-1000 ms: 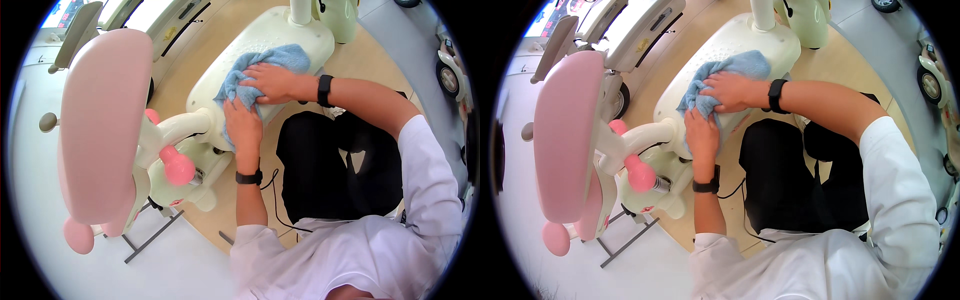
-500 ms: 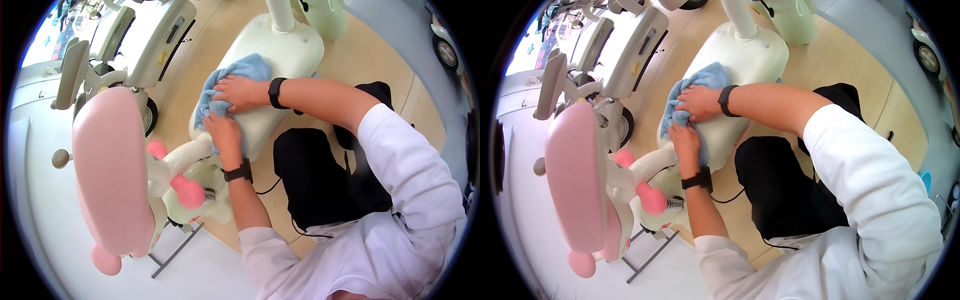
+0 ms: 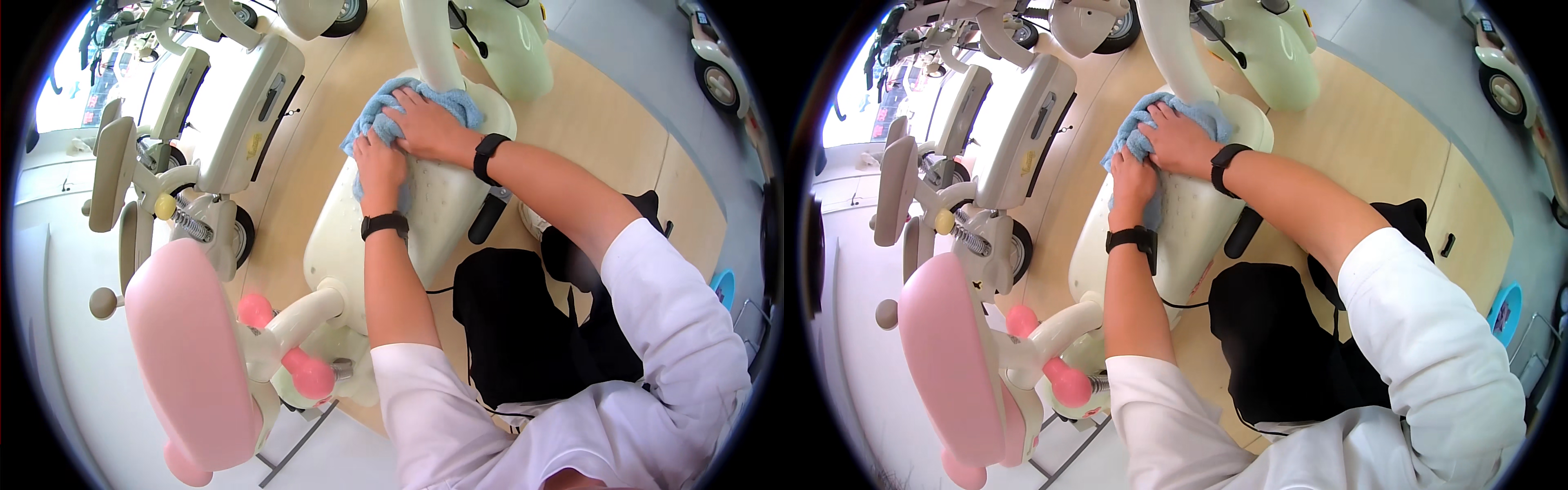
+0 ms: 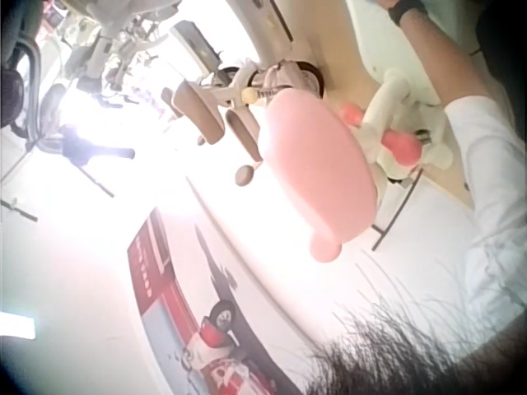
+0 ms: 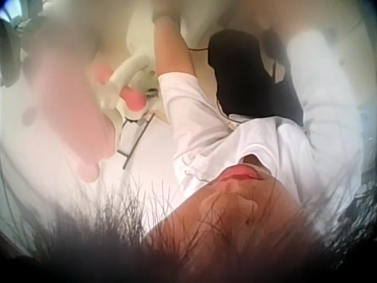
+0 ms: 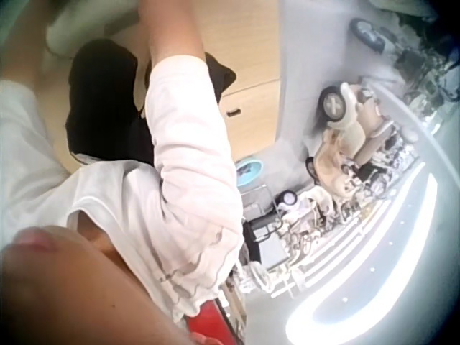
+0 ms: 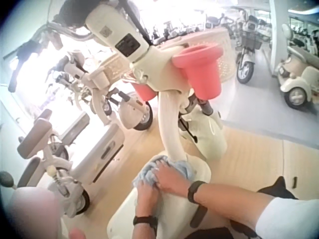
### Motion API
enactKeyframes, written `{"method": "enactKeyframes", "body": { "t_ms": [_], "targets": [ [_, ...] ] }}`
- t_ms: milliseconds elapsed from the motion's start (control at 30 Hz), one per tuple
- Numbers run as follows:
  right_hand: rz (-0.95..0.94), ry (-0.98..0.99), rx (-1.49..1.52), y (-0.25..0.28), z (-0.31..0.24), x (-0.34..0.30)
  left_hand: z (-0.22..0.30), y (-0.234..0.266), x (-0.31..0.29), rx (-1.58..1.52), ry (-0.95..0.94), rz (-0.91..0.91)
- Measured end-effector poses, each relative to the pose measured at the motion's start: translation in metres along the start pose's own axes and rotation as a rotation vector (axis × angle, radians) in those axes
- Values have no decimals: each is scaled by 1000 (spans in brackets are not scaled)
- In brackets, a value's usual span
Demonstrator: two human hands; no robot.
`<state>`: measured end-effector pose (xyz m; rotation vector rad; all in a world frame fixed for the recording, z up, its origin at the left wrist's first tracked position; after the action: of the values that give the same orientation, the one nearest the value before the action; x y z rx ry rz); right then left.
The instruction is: The person wipes the handlebars, seat, and body of a small electric scooter with a cloth, then moves to a second scooter to wipe its seat, body, and front light housing.
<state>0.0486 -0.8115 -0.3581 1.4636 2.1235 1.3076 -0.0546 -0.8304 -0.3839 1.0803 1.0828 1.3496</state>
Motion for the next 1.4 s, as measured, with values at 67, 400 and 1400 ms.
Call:
{"method": "enactKeyframes", "body": {
  "t_ms": [67, 400, 1400],
  "targets": [
    [8, -34, -17, -2, 5, 1, 6, 2, 4, -40, -23, 3],
    [-246, 29, -25, -29, -30, 11, -31, 19, -36, -32, 63, 77],
    [-536, 224, 55, 43, -45, -114, 71, 55, -157, 28, -30, 365]
  ]
}}
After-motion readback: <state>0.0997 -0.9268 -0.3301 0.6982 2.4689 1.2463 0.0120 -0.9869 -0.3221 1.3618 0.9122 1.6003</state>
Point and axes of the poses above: each hand's wrist, its own x-axis towards the middle knuckle, its own y-axis out of the back of the hand, z = x × y, the point moved 9 cm from there along x, towards the middle knuckle, and after that the axes turned 14 degrees about x, right-handed, at the moved point
